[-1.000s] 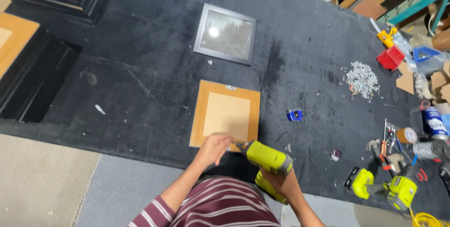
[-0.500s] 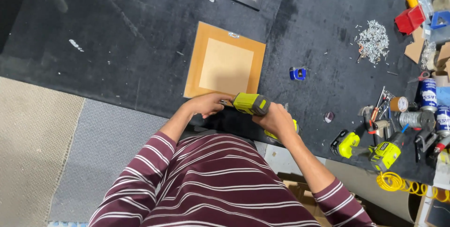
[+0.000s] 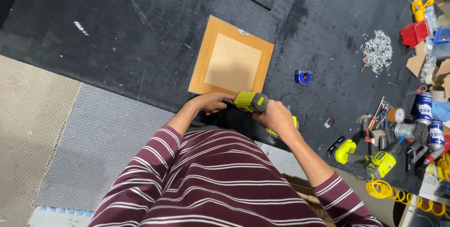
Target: The person is assembling picture frames by placing the backings and securing them with screws using a power drill.
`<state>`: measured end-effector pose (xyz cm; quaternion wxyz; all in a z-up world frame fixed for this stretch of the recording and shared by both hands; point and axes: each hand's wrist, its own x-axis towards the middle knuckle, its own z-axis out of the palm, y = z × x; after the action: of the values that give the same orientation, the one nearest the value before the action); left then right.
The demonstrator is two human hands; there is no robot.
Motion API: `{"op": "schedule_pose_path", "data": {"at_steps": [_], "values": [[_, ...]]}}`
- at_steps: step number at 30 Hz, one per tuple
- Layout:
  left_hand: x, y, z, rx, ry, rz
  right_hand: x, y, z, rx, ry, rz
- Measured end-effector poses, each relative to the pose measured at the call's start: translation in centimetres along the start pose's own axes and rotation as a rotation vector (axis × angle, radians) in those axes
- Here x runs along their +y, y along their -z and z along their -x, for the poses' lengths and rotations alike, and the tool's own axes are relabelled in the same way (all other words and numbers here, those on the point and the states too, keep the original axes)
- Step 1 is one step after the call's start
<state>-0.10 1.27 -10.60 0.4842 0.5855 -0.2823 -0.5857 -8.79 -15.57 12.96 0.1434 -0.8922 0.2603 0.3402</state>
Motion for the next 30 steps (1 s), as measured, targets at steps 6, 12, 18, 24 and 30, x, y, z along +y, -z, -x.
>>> {"op": "schedule_pose_path", "data": {"at_steps": [6,12,18,24,30], "values": [[-0.9,0.1,-1.0,-0.016,-0.011,-0.003,0.1,-0.5,-0.6,0.0,0.002,0.003],[-1.5,0.2,-1.6,-0.038,-0.006,-0.004,0.3,-1.0,-1.0,0.013,-0.002,0.016],[-1.2,0.1,-1.5,-0.036,-0.021,0.002,0.5,-1.2,-1.3,0.023,-0.003,0.01],[-1.8,0.1,-2.0,-0.033,-0.041,0.008,0.7,-1.5,-1.6,0.018,0.001,0.014],[-1.4,0.1,-1.5,-0.015,-0.055,0.03,-0.4,-0.9,-1.1,-0.018,-0.019,0.005]]}}
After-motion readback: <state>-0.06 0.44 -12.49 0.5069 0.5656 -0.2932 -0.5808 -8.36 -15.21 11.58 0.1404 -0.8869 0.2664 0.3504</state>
